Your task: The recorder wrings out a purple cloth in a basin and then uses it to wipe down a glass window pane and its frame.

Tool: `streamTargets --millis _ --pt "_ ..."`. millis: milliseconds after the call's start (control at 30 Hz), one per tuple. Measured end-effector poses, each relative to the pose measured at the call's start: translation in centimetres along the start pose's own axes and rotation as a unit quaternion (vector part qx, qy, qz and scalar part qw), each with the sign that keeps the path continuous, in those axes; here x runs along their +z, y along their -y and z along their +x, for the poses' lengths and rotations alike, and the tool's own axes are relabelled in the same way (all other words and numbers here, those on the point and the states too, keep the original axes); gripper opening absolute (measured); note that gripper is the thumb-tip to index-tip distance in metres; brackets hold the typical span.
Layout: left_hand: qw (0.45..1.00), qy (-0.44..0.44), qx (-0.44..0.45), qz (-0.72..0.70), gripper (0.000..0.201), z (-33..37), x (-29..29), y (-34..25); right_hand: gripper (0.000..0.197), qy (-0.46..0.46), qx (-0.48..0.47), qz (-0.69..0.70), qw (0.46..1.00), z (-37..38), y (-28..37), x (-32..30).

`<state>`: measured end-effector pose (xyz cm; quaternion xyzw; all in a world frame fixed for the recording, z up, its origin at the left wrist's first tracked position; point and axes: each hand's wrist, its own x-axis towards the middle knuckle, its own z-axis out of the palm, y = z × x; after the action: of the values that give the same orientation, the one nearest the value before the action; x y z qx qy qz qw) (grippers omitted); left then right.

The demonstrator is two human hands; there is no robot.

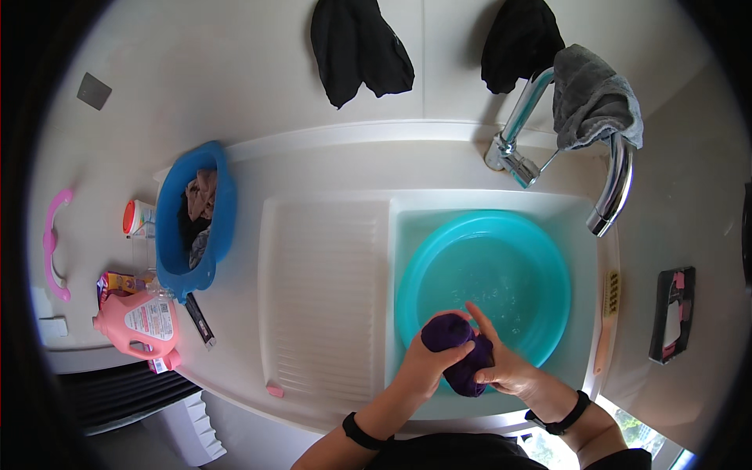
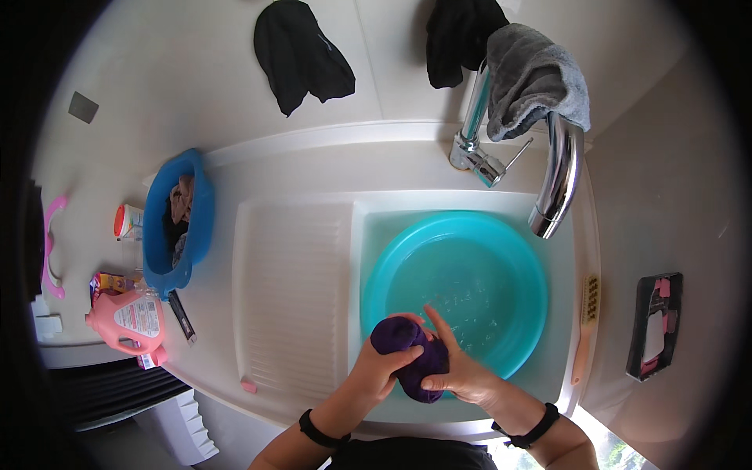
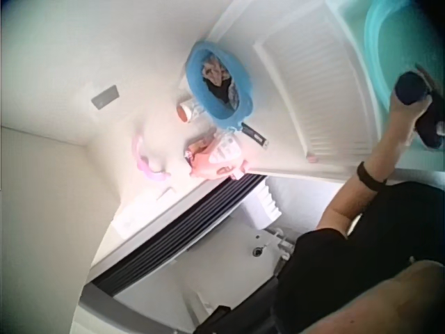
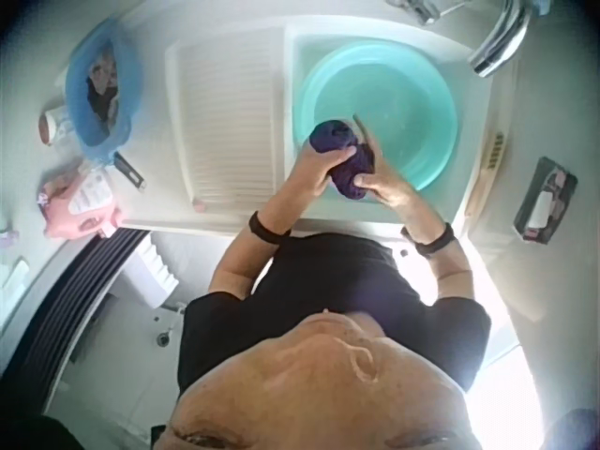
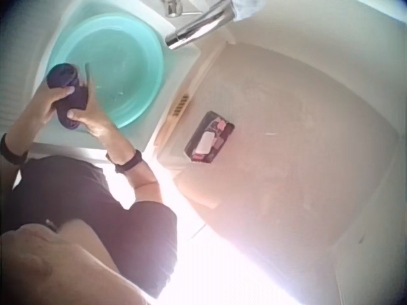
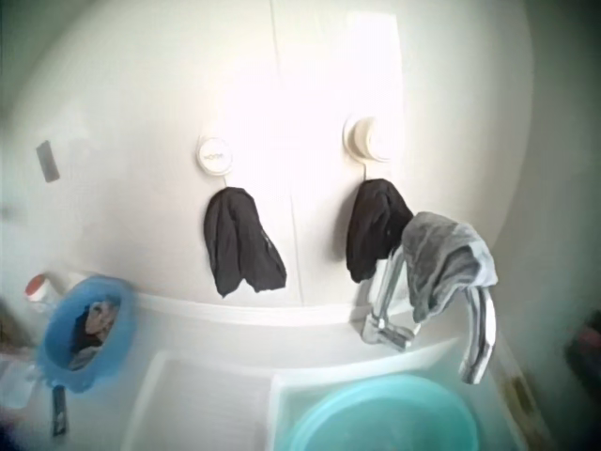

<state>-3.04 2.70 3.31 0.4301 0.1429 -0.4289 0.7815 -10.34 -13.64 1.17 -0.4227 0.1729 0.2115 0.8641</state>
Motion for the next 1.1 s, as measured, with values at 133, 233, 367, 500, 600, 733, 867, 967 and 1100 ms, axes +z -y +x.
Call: streamTargets --millis 133,233,367,500,600,733,867,967,1100 --pt "0.984 -0.021 0.029 0.172 0.045 -0.1 0.6 0.1 0.134 -0.004 0.075 0.096 0.993 -0.2 -0.8 0.9" --pt "0.959 -0.037 0.057 0.275 0.051 0.3 0.5 0.6 0.114 -0.024 0.087 0.050 0.995 0.1 -0.6 1.0" --pt "0.940 -0.060 0.073 0.329 0.061 0.4 0.2 0.4 0.080 0.009 0.151 0.010 0.988 0.3 0.8 1.0" --pt "0.995 0.057 0.063 0.049 0.081 0.3 0.0 -0.5 0.056 0.067 0.254 0.040 0.964 -0.4 1.7 -0.5" --pt "0.987 0.115 0.110 0.023 0.085 0.5 0.1 -1.5 0.048 0.130 0.292 0.134 0.938 -1.1 0.7 -1.1" --pt "0.975 0.170 0.060 0.128 0.060 0.0 -0.7 -1.6 0.049 0.103 0.289 0.075 0.949 -0.9 1.1 0.7" --pt "0.961 0.128 0.094 0.227 0.023 -0.4 -0.7 -0.9 0.055 0.081 0.241 -0.010 0.967 -0.7 0.3 1.6" --pt "0.960 0.053 0.076 0.264 0.017 -0.9 -0.1 -1.1 0.062 0.048 0.165 -0.138 0.975 -0.8 0.8 3.1" --pt "0.961 -0.006 0.048 0.274 0.018 -1.4 0.5 -0.8 0.063 0.030 0.133 -0.189 0.972 -1.4 1.0 3.8"
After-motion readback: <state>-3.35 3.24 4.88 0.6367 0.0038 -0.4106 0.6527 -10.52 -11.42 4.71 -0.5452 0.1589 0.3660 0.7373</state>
